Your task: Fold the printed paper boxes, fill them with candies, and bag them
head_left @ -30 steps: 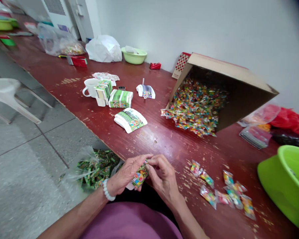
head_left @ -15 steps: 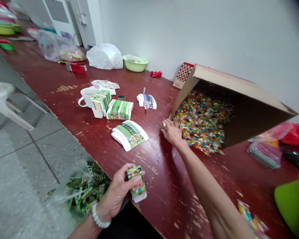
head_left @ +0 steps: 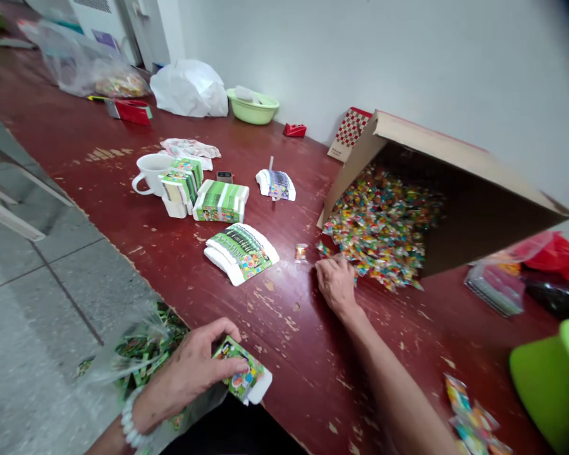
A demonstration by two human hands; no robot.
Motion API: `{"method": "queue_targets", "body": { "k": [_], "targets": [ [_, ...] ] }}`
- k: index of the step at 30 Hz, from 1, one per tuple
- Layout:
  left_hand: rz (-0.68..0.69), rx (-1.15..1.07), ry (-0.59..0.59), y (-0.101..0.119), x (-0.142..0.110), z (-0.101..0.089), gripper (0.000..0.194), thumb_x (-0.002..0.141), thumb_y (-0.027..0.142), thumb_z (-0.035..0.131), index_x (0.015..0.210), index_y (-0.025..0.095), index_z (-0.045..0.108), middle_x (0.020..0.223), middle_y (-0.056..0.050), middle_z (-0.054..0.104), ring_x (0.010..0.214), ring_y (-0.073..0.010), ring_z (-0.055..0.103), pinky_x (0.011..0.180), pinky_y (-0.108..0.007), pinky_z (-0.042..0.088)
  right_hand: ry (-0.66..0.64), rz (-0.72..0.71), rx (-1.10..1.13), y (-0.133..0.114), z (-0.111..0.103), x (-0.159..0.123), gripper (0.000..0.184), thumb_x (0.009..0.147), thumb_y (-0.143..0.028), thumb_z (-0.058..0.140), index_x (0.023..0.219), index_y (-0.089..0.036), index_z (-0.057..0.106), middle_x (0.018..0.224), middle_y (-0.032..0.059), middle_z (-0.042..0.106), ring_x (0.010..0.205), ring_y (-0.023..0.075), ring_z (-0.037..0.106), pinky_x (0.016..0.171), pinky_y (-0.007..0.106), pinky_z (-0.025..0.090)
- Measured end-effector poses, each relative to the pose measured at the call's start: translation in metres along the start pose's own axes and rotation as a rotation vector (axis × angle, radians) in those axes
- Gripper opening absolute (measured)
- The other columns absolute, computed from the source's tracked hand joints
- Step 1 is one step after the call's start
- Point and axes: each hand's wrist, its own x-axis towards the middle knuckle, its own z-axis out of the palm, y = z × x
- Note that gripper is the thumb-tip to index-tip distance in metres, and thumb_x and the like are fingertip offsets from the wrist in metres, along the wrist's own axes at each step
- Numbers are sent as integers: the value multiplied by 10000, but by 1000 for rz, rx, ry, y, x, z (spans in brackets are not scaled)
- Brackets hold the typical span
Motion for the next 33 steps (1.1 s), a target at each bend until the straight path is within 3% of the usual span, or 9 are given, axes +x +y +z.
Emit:
{"method": "queue_targets", "body": {
  "k": [5,10,14,19,22,25,29,33],
  "targets": [
    [-34,-30,-40,-1,-4,-1,296,708,388,724,838,213,523,748,37,588,698,-144,531,622,-219,400,41,46,48,-9,-14,-24,241,986,-257,461,1007,-198,695,1163,95,717,1129,264,528,950,400,317],
    [-22,137,-43,-9,-14,-1,480,694,336,715,1147,231,597,983,-12,630,895,-198,599,782,-263,455,-21,49,117,-30,-13,13,338,999,-239,406,1265,-216,613,1338,82,633,1171,250,520,940,364,385],
    [56,322,-146,-5,-26,2,300,737,313,687,1028,242,696,1015,-15,684,971,-227,605,870,-282,432,-103,107,178,-47,-6,50,397,978,-278,454,1361,-231,547,1438,107,553,1227,304,495,963,446,395],
    [60,197,-118,-3,-36,7,151,791,354,669,865,223,671,823,6,644,794,-188,586,718,-248,442,-188,234,323,-43,-8,62,292,868,-306,610,1142,-236,682,1206,130,686,1153,343,553,951,521,379],
    [-19,-171,-118,-5,-35,6,232,819,390,660,973,223,615,865,5,638,735,-162,601,642,-239,454,-206,290,496,-39,-16,50,227,750,-286,702,969,-229,717,984,77,737,1009,298,622,898,456,416],
    [-37,-533,-68,-5,-29,6,305,817,345,674,1074,211,581,941,-28,675,692,-146,636,608,-237,465,-190,344,756,-45,-29,25,208,743,-367,686,864,-199,697,806,42,718,801,222,641,758,353,463],
    [2,-691,70,5,-17,19,316,774,295,763,1012,159,606,750,0,656,591,-102,600,544,-198,444,-191,406,1112,-65,-50,-24,367,734,-535,670,835,-182,666,720,29,688,622,158,598,599,280,452],
    [33,-784,168,19,-8,43,478,690,285,843,1071,152,587,957,-41,703,574,-92,616,539,-220,498,-194,525,1430,-90,-64,-71,379,676,-517,782,818,-181,681,692,9,677,559,121,553,568,255,428]
  ]
}}
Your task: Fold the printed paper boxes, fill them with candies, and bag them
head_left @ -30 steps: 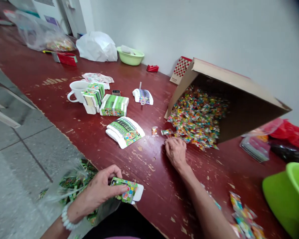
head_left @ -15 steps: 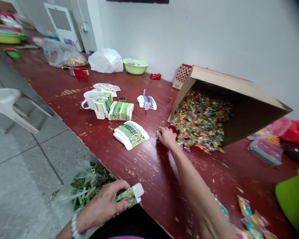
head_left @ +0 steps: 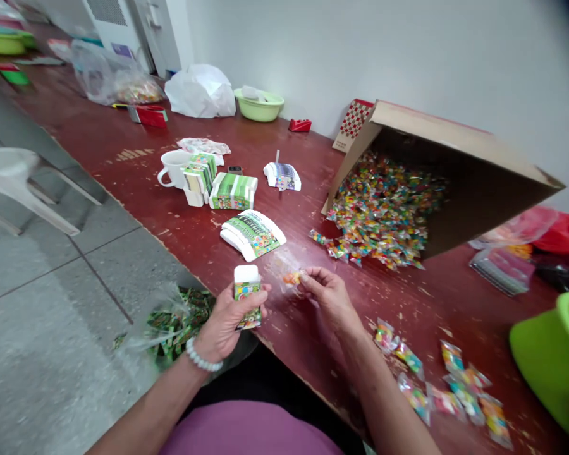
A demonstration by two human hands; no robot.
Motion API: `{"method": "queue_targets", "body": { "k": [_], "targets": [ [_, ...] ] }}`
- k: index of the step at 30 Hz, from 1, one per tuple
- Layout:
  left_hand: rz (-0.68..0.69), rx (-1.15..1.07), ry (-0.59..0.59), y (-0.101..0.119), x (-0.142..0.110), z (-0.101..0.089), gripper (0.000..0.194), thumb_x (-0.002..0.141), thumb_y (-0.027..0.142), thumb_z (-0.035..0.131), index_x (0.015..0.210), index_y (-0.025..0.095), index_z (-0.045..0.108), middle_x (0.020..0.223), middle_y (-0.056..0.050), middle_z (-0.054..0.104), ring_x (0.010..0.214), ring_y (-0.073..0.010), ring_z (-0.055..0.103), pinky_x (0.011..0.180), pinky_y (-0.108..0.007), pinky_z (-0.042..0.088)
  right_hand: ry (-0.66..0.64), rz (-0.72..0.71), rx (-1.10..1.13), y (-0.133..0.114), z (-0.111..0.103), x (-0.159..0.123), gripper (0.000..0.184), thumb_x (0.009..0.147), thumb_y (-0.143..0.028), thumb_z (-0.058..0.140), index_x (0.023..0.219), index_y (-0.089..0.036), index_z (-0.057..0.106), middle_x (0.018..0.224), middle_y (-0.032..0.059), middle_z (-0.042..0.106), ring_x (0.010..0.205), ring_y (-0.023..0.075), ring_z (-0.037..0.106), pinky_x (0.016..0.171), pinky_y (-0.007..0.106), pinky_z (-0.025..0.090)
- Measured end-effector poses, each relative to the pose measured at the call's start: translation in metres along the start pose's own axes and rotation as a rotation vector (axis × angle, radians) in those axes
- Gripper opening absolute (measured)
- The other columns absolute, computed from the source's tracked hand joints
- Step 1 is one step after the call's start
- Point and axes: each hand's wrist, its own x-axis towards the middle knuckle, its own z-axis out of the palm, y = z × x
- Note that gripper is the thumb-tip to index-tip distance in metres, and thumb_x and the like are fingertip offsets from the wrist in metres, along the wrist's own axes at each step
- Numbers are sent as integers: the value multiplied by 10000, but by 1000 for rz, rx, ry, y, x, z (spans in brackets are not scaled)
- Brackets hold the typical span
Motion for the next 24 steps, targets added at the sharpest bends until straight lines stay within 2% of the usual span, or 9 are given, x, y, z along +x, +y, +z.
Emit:
{"method": "queue_targets", "body": {
  "k": [3,6,11,16,24],
  "targets": [
    [15,24,10,-9,-2,15,479,652,283,871,1012,146,586,826,-8,694,537,-92,605,507,-211,499,-5,59,203,6,7,-26,329,668,-435,841,829,-181,708,656,-11,663,555,107,529,560,237,400],
    [23,46,46,-16,-8,19,476,614,275,889,964,141,596,762,7,681,541,-99,604,512,-218,523,-32,80,231,10,9,-42,313,709,-436,827,866,-187,721,651,-10,669,570,115,540,567,238,400],
    [14,57,60,-16,-17,19,453,609,276,883,947,136,616,783,-5,703,549,-97,608,521,-222,534,-62,95,266,11,6,-59,293,765,-434,798,920,-198,722,717,-2,694,624,118,584,615,235,433],
    [44,60,33,-14,-23,18,442,599,280,885,918,128,620,777,-18,712,561,-113,617,512,-233,532,-55,115,315,11,6,-70,325,746,-439,814,951,-204,723,823,12,719,650,121,613,628,238,464],
    [58,99,14,-14,-28,16,449,603,256,883,940,130,615,763,-8,698,575,-121,608,512,-245,530,-39,122,322,13,5,-81,299,749,-402,827,949,-204,728,780,2,711,666,104,609,633,206,466]
  ]
}}
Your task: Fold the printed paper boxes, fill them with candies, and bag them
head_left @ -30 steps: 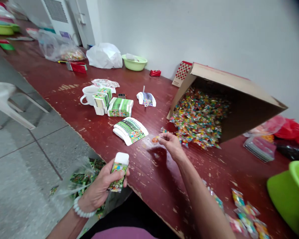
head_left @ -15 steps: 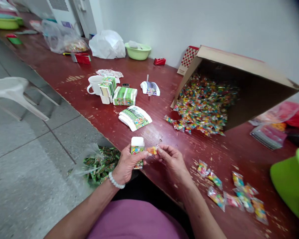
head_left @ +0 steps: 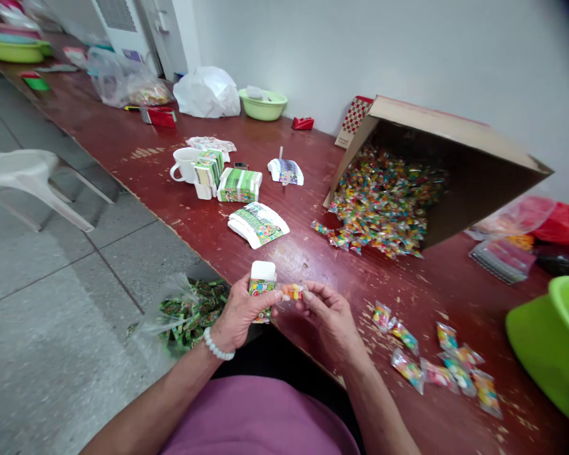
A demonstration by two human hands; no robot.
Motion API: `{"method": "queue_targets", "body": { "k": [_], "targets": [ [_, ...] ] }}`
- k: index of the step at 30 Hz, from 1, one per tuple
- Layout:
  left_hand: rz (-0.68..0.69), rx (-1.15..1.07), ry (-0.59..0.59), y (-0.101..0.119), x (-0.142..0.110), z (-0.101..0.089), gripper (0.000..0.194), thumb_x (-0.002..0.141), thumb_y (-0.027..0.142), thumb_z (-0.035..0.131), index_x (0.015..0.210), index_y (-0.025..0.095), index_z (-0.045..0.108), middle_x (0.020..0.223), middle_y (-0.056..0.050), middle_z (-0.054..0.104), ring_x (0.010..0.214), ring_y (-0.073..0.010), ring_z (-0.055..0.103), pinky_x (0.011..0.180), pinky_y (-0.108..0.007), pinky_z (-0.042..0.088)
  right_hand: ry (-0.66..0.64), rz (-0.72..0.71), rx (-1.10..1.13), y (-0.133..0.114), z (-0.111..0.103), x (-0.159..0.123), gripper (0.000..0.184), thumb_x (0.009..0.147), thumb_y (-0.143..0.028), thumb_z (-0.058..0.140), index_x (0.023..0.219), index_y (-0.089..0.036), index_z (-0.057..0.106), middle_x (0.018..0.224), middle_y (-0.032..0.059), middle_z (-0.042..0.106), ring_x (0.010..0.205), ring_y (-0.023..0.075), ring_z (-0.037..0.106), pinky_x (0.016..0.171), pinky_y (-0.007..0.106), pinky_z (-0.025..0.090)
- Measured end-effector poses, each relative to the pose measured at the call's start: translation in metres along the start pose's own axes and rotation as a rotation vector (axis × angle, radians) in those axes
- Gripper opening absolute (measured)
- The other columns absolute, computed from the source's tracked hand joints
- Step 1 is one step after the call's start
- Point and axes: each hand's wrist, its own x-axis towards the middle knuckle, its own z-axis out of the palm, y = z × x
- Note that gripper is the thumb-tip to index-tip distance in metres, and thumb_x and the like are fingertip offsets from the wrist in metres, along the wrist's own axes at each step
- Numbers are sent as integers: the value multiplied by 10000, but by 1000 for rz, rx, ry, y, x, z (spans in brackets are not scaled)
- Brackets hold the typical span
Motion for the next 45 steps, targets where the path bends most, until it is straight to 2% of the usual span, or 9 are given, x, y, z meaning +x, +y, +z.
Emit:
{"method": "queue_targets", "body": {
  "k": [16,23,27,30,33,36,41,45],
  "targets": [
    [15,61,-15,-1,0,-5,472,620,279,871,984,129,611,822,-40,705,636,-147,636,539,-254,538,11,1,26,4,1,0,369,649,-345,894,942,-212,713,841,15,742,676,124,640,630,235,497],
    [29,82,-25,-4,1,-4,447,649,300,861,977,140,603,788,-11,680,598,-125,604,516,-243,523,16,9,65,4,5,-2,391,600,-308,920,924,-220,721,826,4,745,672,117,640,631,223,502],
    [55,120,-50,0,0,-5,411,689,327,827,977,148,594,816,-10,670,590,-114,590,534,-246,520,37,3,57,1,4,-2,379,617,-326,909,931,-218,725,849,9,746,699,130,651,672,245,516],
    [51,251,-108,5,-2,-8,368,721,327,789,977,150,593,759,16,637,565,-99,563,514,-219,480,65,-72,23,-6,1,1,348,692,-366,857,976,-215,724,865,7,740,703,123,643,683,244,513],
    [24,450,-234,5,-5,-11,357,743,299,747,1035,156,598,698,48,583,527,-81,506,481,-198,438,48,-189,-92,-12,1,3,305,761,-377,793,1005,-209,721,868,10,739,723,135,646,711,261,520],
    [32,576,-309,-2,-6,-12,418,760,279,709,1138,178,564,775,39,592,521,-75,485,468,-201,439,-36,-301,-321,-13,4,3,227,834,-326,713,1031,-213,719,911,22,739,810,167,665,777,293,523],
    [42,620,-380,-9,-6,-11,342,784,257,655,1096,185,535,834,23,590,550,-81,507,477,-204,451,-155,-558,-808,-19,6,-4,223,910,-198,579,1080,-206,723,910,53,705,800,175,653,724,278,490],
    [44,657,-392,-4,-10,-9,300,788,244,633,1060,184,522,834,26,586,539,-75,496,472,-197,438,-294,-602,-979,-31,3,-5,278,941,-161,498,1090,-216,726,837,44,652,722,160,623,673,265,466]
  ]
}}
